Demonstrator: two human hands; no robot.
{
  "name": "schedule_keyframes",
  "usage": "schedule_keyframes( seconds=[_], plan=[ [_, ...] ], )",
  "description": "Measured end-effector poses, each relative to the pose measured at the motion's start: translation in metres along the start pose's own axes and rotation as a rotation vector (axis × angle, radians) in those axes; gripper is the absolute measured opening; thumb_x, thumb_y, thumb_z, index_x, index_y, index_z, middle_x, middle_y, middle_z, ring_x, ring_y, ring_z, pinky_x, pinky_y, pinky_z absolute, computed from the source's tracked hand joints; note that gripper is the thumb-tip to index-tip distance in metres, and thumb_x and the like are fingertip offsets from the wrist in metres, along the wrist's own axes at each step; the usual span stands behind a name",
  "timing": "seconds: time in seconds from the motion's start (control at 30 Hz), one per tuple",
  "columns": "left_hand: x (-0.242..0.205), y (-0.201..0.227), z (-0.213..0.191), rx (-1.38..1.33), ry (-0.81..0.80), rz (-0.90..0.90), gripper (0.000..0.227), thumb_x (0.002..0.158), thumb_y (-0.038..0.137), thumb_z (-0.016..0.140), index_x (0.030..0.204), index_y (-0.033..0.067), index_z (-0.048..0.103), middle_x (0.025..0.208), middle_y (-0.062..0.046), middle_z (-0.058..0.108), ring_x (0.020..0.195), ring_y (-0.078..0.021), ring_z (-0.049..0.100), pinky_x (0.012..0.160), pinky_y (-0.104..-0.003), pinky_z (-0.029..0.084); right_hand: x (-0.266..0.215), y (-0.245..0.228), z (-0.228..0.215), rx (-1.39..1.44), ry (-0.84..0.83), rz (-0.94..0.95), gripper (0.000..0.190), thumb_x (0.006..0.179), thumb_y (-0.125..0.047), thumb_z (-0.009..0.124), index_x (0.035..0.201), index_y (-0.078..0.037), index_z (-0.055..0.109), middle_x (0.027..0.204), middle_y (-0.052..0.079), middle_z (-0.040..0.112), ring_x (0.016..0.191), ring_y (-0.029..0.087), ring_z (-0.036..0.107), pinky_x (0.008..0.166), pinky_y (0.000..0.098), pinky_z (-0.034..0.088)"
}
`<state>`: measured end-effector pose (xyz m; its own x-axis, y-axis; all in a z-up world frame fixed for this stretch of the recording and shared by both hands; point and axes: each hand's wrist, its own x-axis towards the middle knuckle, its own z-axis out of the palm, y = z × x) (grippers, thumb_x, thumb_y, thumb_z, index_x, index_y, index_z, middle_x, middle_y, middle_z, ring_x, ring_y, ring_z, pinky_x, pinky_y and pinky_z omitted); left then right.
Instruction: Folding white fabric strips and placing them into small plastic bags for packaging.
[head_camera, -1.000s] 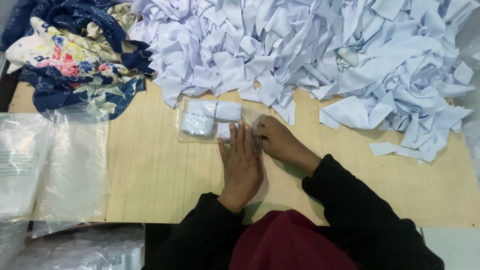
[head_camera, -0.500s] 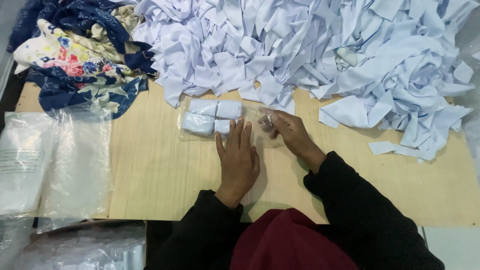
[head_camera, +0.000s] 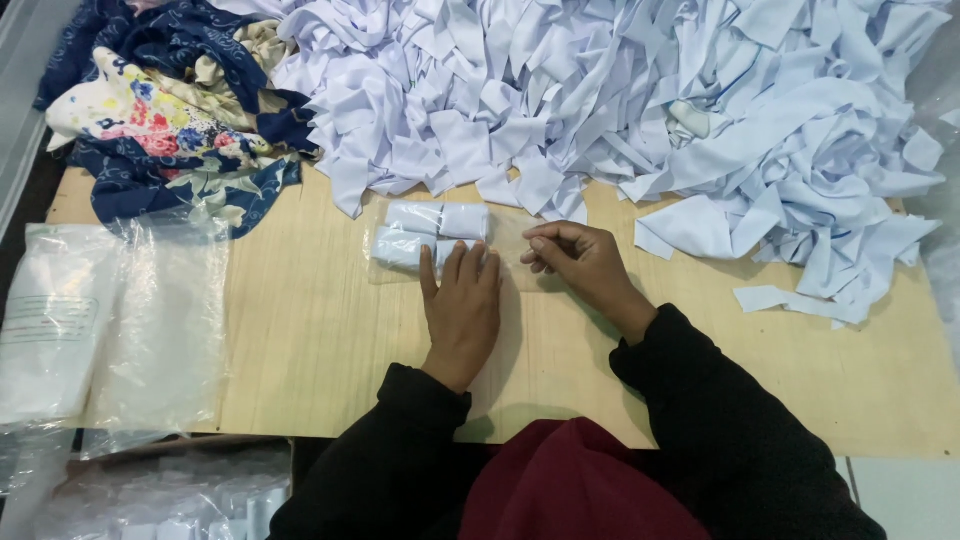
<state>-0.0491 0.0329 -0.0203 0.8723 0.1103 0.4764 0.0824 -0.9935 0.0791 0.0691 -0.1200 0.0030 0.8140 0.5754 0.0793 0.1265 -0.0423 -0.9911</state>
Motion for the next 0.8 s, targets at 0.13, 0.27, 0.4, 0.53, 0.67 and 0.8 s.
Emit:
schedule_keyframes(
  seconds=[0.13, 0.27, 0.4, 0.53, 0.67, 0.8],
  plan=[
    [0.001, -0.015, 0.024, 0.012, 0.057, 0.042, 0.020, 0.089, 0.009, 0.076, 0.108, 0.0106, 0.074, 0.103, -0.010, 0.069, 0.115, -0.0290, 0.063, 0.116, -0.063, 0.017, 0.005, 0.004, -0.010, 0.052, 0.109, -0.135, 0.023, 0.104, -0.012, 0.062, 0.120, 0.000, 0.072, 0.094, 0.015, 0.075, 0.086, 0.017, 0.072, 0.074, 0.0260, 0.060],
    [0.016, -0.033, 0.034, -0.131, 0.148, -0.013, 0.009, 0.094, 0.017, 0.070, 0.102, 0.0196, 0.072, 0.094, -0.001, 0.070, 0.088, -0.0223, 0.069, 0.084, -0.041, 0.051, 0.017, 0.010, -0.035, 0.039, 0.304, -0.258, 0.033, 0.111, -0.018, 0.050, 0.132, 0.004, 0.061, 0.116, 0.019, 0.069, 0.102, 0.018, 0.066, 0.085, 0.0292, 0.058],
    [0.049, -0.019, -0.048, -0.606, 0.204, -0.158, 0.005, 0.101, 0.010, 0.063, 0.101, 0.0095, 0.068, 0.083, -0.006, 0.068, 0.073, -0.0236, 0.070, 0.063, -0.034, 0.057, 0.020, 0.012, -0.041, 0.182, 0.278, -0.262, 0.040, 0.111, -0.027, 0.050, 0.139, 0.001, 0.057, 0.126, 0.014, 0.066, 0.114, 0.017, 0.064, 0.095, 0.0288, 0.055],
    [0.070, -0.019, -0.060, -1.303, 0.137, -0.407, 0.018, 0.104, 0.023, 0.059, 0.104, 0.0083, 0.069, 0.087, -0.008, 0.071, 0.074, -0.0097, 0.065, 0.056, -0.025, 0.059, 0.019, 0.014, -0.041, 0.268, 0.004, -0.244, 0.082, 0.100, -0.061, 0.051, 0.151, 0.002, 0.044, 0.138, 0.016, 0.061, 0.126, 0.022, 0.060, 0.108, 0.0367, 0.048],
    [0.072, -0.025, -0.011, -1.640, -0.124, -0.625, 0.018, 0.103, 0.022, 0.061, 0.106, 0.0076, 0.072, 0.091, -0.008, 0.071, 0.072, -0.0109, 0.066, 0.050, -0.025, 0.064, 0.015, 0.028, -0.035, 0.399, -0.087, -0.136, 0.081, 0.095, -0.054, 0.062, 0.150, 0.004, 0.048, 0.129, 0.018, 0.066, 0.110, 0.022, 0.069, 0.095, 0.0381, 0.056],
    [0.064, -0.023, 0.021, -1.602, -0.278, -0.719, 0.013, 0.103, 0.016, 0.058, 0.102, 0.0116, 0.070, 0.088, 0.001, 0.064, 0.072, -0.0072, 0.061, 0.052, -0.018, 0.055, 0.011, -0.010, -0.021, 0.419, 0.060, 0.006, 0.049, 0.098, -0.021, 0.069, 0.138, 0.006, 0.061, 0.097, 0.008, 0.069, 0.076, 0.010, 0.067, 0.073, 0.0237, 0.058]
  ],
)
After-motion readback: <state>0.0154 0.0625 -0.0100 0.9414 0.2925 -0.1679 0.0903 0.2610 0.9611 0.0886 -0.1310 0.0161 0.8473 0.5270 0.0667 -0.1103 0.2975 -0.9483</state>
